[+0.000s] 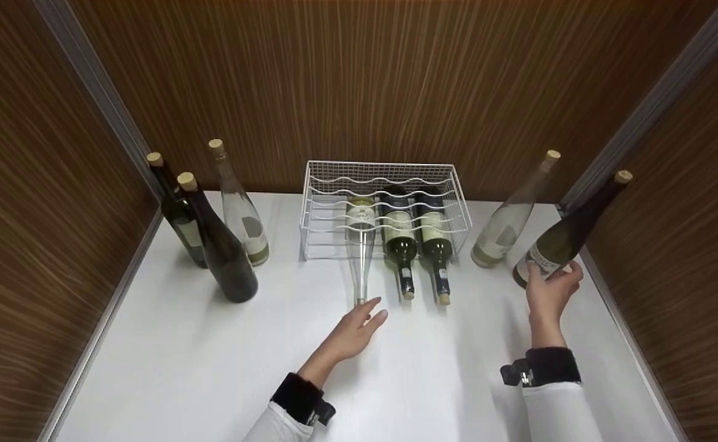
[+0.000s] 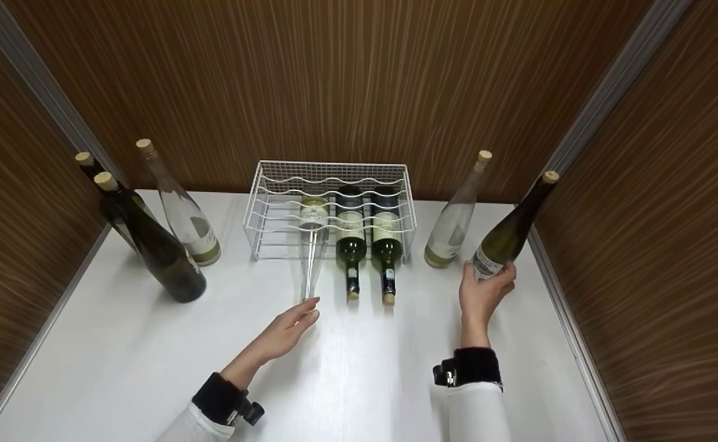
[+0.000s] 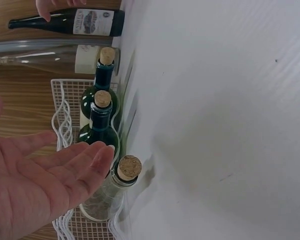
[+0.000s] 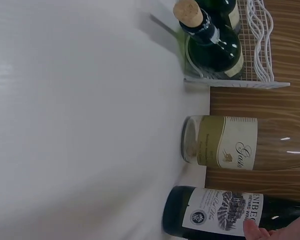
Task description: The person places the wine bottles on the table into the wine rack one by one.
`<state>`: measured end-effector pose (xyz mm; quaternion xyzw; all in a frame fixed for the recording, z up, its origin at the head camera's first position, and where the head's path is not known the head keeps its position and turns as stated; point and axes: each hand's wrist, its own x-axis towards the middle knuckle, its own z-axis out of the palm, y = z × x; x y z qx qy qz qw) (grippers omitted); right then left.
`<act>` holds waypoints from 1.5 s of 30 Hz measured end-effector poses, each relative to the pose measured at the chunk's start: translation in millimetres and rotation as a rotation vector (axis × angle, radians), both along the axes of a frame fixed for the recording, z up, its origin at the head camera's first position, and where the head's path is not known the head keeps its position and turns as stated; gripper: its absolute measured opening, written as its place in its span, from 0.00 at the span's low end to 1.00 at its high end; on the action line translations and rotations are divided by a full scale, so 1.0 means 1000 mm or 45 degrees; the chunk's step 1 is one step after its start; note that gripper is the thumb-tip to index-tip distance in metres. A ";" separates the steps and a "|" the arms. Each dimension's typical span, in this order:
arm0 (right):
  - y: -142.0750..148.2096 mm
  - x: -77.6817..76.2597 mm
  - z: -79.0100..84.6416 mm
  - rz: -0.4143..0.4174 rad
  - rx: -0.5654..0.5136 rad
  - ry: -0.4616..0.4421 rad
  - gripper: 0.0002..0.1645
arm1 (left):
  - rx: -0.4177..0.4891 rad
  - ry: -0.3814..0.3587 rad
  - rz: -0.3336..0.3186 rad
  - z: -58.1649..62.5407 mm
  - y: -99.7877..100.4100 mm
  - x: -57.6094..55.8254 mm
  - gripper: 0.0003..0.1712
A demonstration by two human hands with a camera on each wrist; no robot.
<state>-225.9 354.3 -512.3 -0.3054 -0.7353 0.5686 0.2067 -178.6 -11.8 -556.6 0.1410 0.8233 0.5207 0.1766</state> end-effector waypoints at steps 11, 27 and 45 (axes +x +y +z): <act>0.030 -0.024 0.015 0.010 -0.100 -0.104 0.59 | 0.073 0.020 0.026 0.002 0.008 -0.005 0.38; 0.054 -0.045 0.030 0.087 -0.003 -0.067 0.59 | 0.161 0.067 -0.026 0.006 0.032 -0.011 0.32; 0.053 -0.048 0.033 0.038 0.169 -0.094 0.52 | 0.273 -0.037 -0.060 0.005 0.045 -0.012 0.33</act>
